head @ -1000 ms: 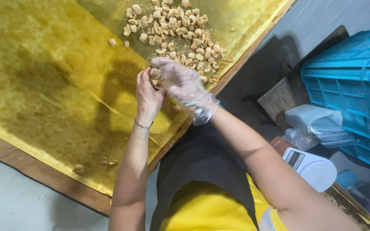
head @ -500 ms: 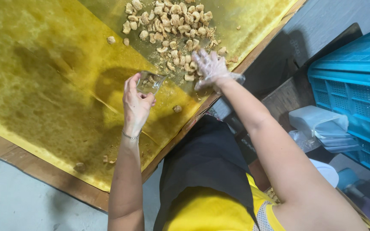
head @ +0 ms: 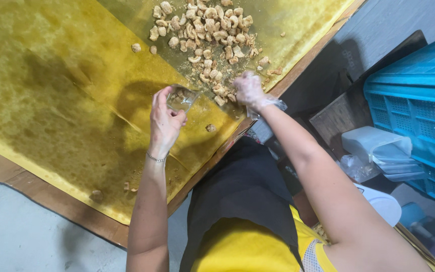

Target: The person scoops cashews from a large yellow tray into clear plastic bags, weighs each bag on a digital scale, and places the filled bags into a blue basket. The person also gathers spilled cashew pieces from the tray and spreads the remaining cashews evenly across the surface.

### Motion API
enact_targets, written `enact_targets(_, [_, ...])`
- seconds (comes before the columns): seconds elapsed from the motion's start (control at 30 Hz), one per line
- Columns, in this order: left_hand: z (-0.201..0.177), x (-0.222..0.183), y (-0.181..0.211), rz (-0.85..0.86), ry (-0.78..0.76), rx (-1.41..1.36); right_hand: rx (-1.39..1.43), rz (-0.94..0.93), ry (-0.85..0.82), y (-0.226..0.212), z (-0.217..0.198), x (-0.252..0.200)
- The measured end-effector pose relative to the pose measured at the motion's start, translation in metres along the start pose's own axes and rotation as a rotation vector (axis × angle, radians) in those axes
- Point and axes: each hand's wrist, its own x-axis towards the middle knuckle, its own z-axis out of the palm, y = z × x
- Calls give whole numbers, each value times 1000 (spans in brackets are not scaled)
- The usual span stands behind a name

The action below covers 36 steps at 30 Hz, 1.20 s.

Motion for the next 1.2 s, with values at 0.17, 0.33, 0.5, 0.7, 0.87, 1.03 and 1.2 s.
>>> enact_targets(0.17, [14,7,12,-2,-57,141,1446,183,72,-51,-106,-69])
enact_targets(0.33, [42,15,15,273,37,154,1607,-569,500,-122,-139,-116])
enact_targets(0.5, [48,16,21,272,100,88,1743,-542,448,-136,-132,-112])
enact_targets(0.7, [41,25,30,11,89,-39,1846,-439,474,-132,-141,-85])
enact_targets(0.87, [28,42,44,40,106,-246,1791,-533,287,-104,-161,-58])
enact_targets(1.03, [-31,8,76,48,75,159,1124,-108,582,-25,-194,33])
enact_targets(1.2, [-44,35,81,-16,77,164,382,245,39,-41,-176,97])
